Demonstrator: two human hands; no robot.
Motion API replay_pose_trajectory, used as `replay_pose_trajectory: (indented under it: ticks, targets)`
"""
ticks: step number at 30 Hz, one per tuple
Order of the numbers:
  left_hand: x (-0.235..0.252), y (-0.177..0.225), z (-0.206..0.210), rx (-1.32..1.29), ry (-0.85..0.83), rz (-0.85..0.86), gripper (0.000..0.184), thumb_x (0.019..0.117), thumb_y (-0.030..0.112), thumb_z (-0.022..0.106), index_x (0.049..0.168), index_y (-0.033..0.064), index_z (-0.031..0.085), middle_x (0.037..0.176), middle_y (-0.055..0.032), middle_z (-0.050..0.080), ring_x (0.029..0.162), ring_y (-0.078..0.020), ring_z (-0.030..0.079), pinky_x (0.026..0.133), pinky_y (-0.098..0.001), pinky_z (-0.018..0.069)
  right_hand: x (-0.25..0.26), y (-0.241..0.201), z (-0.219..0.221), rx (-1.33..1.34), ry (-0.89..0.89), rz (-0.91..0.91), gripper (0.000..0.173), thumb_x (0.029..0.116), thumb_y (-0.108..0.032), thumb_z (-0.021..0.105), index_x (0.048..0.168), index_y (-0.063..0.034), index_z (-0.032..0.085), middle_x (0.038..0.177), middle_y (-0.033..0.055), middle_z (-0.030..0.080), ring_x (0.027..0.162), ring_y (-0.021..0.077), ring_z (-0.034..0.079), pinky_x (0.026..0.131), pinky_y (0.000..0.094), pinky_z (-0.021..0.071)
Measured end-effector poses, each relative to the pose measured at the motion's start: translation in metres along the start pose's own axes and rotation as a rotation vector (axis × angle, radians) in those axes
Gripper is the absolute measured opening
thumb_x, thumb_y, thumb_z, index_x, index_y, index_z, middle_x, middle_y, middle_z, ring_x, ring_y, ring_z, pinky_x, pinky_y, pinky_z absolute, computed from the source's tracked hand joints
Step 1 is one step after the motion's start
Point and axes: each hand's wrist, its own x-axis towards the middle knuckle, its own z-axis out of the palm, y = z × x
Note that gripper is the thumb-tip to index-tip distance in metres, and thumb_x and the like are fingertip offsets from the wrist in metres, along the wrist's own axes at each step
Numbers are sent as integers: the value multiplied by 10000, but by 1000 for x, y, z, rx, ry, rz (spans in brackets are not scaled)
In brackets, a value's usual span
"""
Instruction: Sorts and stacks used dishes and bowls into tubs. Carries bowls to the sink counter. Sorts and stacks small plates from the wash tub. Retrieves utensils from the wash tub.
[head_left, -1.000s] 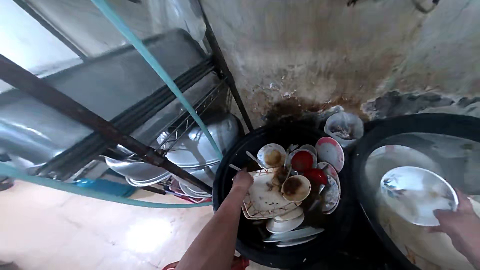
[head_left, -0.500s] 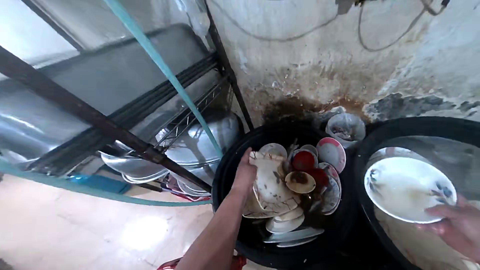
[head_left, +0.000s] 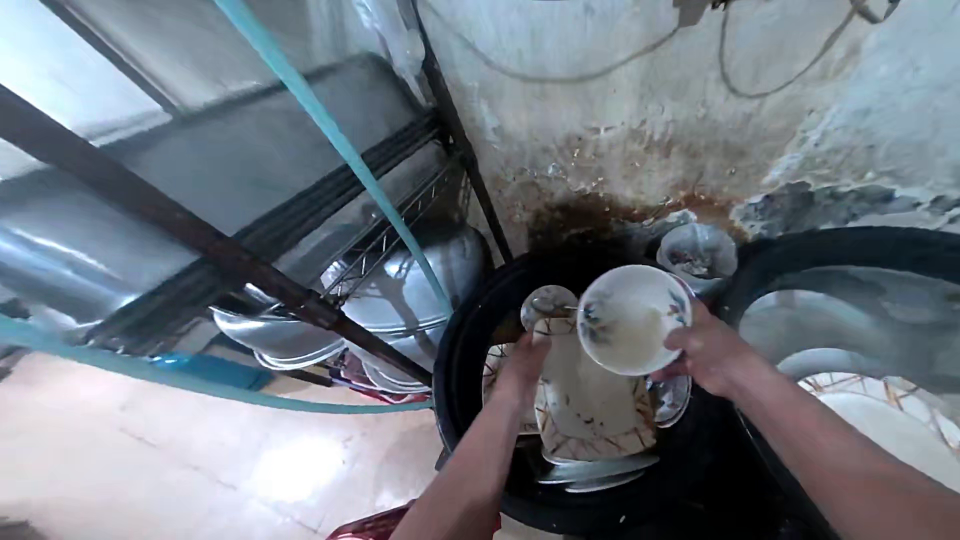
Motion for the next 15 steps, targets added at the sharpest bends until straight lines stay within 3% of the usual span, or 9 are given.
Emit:
replay_pose_trajectory:
  ticks: [3,7,10,13,14,15]
  targets:
    - [6,-9,15,82,24,-52,449,1091,379,486,1453,117,533,1327,-193,625,1210,-342,599,999,-576,481,12,-9,30,-64,-11,-3,780,950,129,446,1592,-269,253,1306,246,574,809,376,704,584,513,599]
    - [7,-11,14,-198,56,-71,412,1073,293,529,1445,117,504,1255,-173,645,1094,-300,643,895,-524,541,26,-12,53,-153,-40,-96,844,951,138,449,1613,-325,206,1388,241,535,856,401,712,591,544,610]
    - [8,-12,14,-367,117,-65,429,1051,213,565,1461,112,490,1291,-169,636,1128,-292,638,919,-514,540,24,-16,68,-327,-8,-141,902,945,118,469,1625,-399,182,1436,214,530,903,398,707,637,567,596]
    - [-1,-6,15,-376,163,11,484,1066,223,537,1527,128,425,1450,-158,551,1305,-305,545,1040,-553,472,17,-12,65,-558,16,-431,871,904,157,492,1632,-254,250,1615,124,371,1250,328,611,907,561,568]
    - [-3,-5,14,-351,174,68,490,1070,234,527,1538,142,414,1472,-138,540,1326,-284,536,1059,-538,470,18,-5,56,-629,41,-591,841,889,152,506,1622,-201,293,1639,138,337,1337,340,553,991,571,531]
    - [-6,-5,12,-316,187,138,499,1073,242,521,1548,142,406,1487,-128,531,1337,-264,530,1074,-519,466,19,2,45,-684,80,-746,798,882,145,527,1598,-158,351,1630,169,349,1350,373,541,1001,595,523]
